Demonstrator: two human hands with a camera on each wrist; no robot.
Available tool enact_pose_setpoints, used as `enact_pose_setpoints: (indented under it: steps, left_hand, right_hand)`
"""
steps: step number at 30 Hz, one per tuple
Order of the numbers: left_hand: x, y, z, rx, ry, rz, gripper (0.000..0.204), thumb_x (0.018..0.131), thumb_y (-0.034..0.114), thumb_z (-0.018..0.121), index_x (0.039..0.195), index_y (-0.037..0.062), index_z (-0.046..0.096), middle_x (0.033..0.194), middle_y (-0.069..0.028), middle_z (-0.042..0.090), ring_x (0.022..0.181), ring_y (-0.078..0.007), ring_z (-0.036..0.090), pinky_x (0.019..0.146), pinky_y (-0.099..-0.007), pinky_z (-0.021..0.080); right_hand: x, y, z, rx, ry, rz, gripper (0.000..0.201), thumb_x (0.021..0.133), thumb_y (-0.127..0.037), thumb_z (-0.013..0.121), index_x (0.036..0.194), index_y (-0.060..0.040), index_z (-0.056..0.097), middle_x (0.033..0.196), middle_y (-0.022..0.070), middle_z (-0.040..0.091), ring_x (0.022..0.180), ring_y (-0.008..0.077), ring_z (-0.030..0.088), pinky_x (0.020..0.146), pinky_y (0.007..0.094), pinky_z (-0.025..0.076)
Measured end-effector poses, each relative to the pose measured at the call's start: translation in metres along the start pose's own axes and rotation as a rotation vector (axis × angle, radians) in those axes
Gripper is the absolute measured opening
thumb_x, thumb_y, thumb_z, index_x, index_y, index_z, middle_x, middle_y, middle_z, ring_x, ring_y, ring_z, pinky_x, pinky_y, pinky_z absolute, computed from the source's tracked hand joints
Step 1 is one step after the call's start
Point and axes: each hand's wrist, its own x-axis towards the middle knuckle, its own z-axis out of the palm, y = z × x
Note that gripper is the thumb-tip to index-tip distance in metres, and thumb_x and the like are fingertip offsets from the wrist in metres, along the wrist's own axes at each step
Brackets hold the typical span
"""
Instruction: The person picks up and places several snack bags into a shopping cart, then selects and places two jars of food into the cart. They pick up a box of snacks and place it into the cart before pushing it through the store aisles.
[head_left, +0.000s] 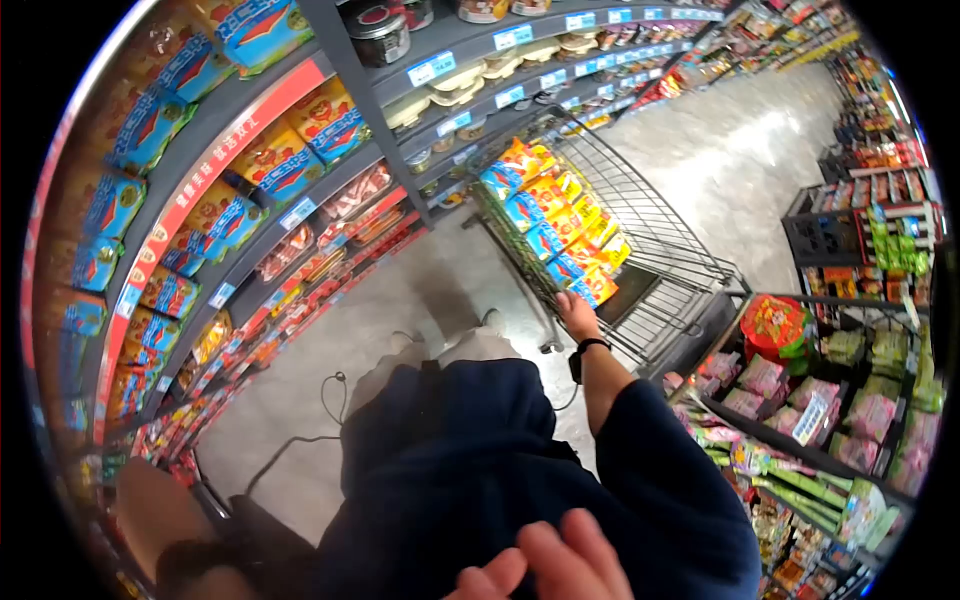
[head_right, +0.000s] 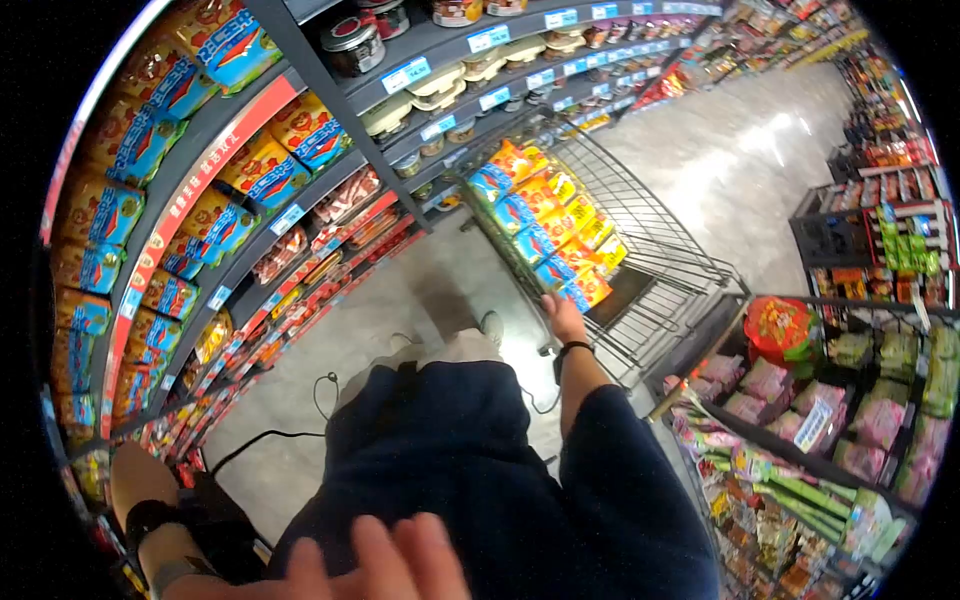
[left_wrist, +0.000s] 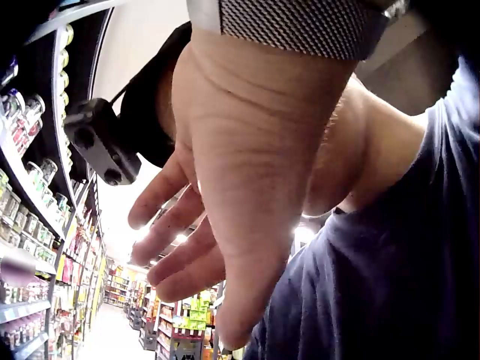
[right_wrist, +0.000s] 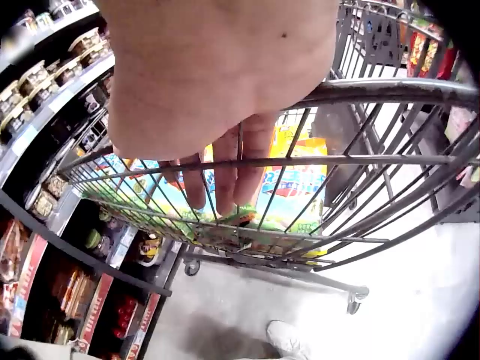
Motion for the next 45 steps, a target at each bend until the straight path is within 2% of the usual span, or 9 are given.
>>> enact_pose_setpoints:
  steps: [7, 11, 15, 19, 23, 27, 33, 39, 45]
  left_hand:
    - [0.073, 0.004, -0.009, -0.215, -0.149, -0.234, 0.015, 0.093, 0.014, 0.065, 0.092, 0.0015, 0.073, 0.082, -0.0079, 0.072, 0.071, -0.0191, 0.071, 0.059, -0.0310, 0.060]
    - [0.104, 0.021, -0.014, 0.018, -0.131, -0.227, 0.011, 0.091, 0.005, 0.063, 0.089, -0.0021, 0.071, 0.076, -0.0093, 0.071, 0.062, -0.0187, 0.069, 0.053, -0.0272, 0.056]
    - [0.122, 0.006, -0.026, 0.072, -0.065, -0.098, 0.013, 0.090, 0.006, 0.061, 0.090, -0.0039, 0.069, 0.071, -0.0083, 0.069, 0.061, -0.0189, 0.067, 0.053, -0.0259, 0.055]
    - [0.127, -0.005, 0.000, -0.147, 0.093, -0.157, 0.016, 0.095, 0.013, 0.064, 0.098, -0.0028, 0.065, 0.065, -0.0084, 0.066, 0.055, -0.0181, 0.064, 0.050, -0.0268, 0.054]
    - [0.100, -0.010, 0.049, -0.394, -0.240, -0.202, 0.024, 0.078, 0.026, 0.066, 0.088, 0.0051, 0.063, 0.077, -0.0019, 0.062, 0.070, -0.0165, 0.064, 0.055, -0.0270, 0.050]
    - [0.043, -0.004, 0.101, -0.560, -0.330, -0.535, 0.025, 0.084, 0.029, 0.069, 0.101, 0.0112, 0.067, 0.089, -0.0017, 0.065, 0.076, -0.0203, 0.067, 0.061, -0.0314, 0.054]
    - [-0.035, 0.015, 0.153, -0.602, -0.395, -0.871, 0.032, 0.086, 0.030, 0.071, 0.114, 0.0146, 0.070, 0.098, -0.0052, 0.070, 0.085, -0.0279, 0.069, 0.069, -0.0390, 0.057]
    - [-0.048, -0.003, 0.198, -0.707, -0.344, -1.095, 0.030, 0.086, 0.027, 0.072, 0.113, 0.0137, 0.071, 0.108, -0.0093, 0.073, 0.088, -0.0299, 0.070, 0.073, -0.0399, 0.057]
    - [-0.014, -0.076, 0.227, -0.657, -0.113, -1.215, 0.034, 0.085, 0.019, 0.071, 0.118, 0.0087, 0.067, 0.113, -0.0111, 0.069, 0.096, -0.0322, 0.069, 0.079, -0.0403, 0.057]
  right_hand:
    - [0.042, 0.044, -0.050, -0.008, -0.083, 0.016, 0.052, 0.102, -0.048, 0.048, 0.126, -0.0046, 0.064, 0.117, 0.0256, 0.068, 0.113, 0.0430, 0.062, 0.095, 0.0483, 0.048]
    - [0.076, 0.110, -0.044, 0.006, 0.139, -0.026, 0.055, 0.101, -0.043, 0.054, 0.131, 0.0024, 0.061, 0.116, 0.0207, 0.071, 0.110, 0.0316, 0.066, 0.096, 0.0410, 0.048]
    - [0.048, 0.127, -0.089, 0.281, 0.057, -0.034, 0.047, 0.103, -0.039, 0.052, 0.130, -0.0025, 0.063, 0.128, 0.0238, 0.065, 0.120, 0.0397, 0.060, 0.102, 0.0420, 0.045]
    - [0.035, 0.179, -0.111, -0.034, 0.114, 0.081, 0.049, 0.105, -0.044, 0.044, 0.130, -0.0060, 0.063, 0.122, 0.0223, 0.067, 0.115, 0.0416, 0.061, 0.099, 0.0439, 0.047]
    - [0.030, 0.136, -0.135, -0.369, 0.156, 0.437, 0.047, 0.103, -0.051, 0.043, 0.137, -0.0235, 0.059, 0.139, 0.0086, 0.061, 0.125, 0.0347, 0.057, 0.100, 0.0595, 0.041]
    - [0.048, 0.144, -0.134, -0.332, 0.276, 0.514, 0.047, 0.102, -0.049, 0.044, 0.142, -0.0262, 0.054, 0.140, 0.0078, 0.059, 0.129, 0.0319, 0.054, 0.104, 0.0702, 0.032]
    - [0.063, 0.106, -0.144, -0.247, 0.362, 0.267, 0.067, 0.086, -0.016, 0.071, 0.147, -0.0161, 0.043, 0.144, 0.0088, 0.050, 0.136, 0.0308, 0.045, 0.111, 0.0658, 0.028]
    - [0.101, 0.077, -0.150, -0.180, 0.455, 0.029, 0.073, 0.078, -0.006, 0.068, 0.147, -0.0143, 0.045, 0.147, 0.0167, 0.045, 0.135, 0.0404, 0.042, 0.113, 0.0559, 0.033]
    - [0.144, 0.108, -0.151, -0.223, 0.190, 0.105, 0.084, 0.080, -0.022, 0.074, 0.153, -0.0075, 0.037, 0.158, 0.0258, 0.031, 0.140, 0.0512, 0.033, 0.117, 0.0542, 0.031]
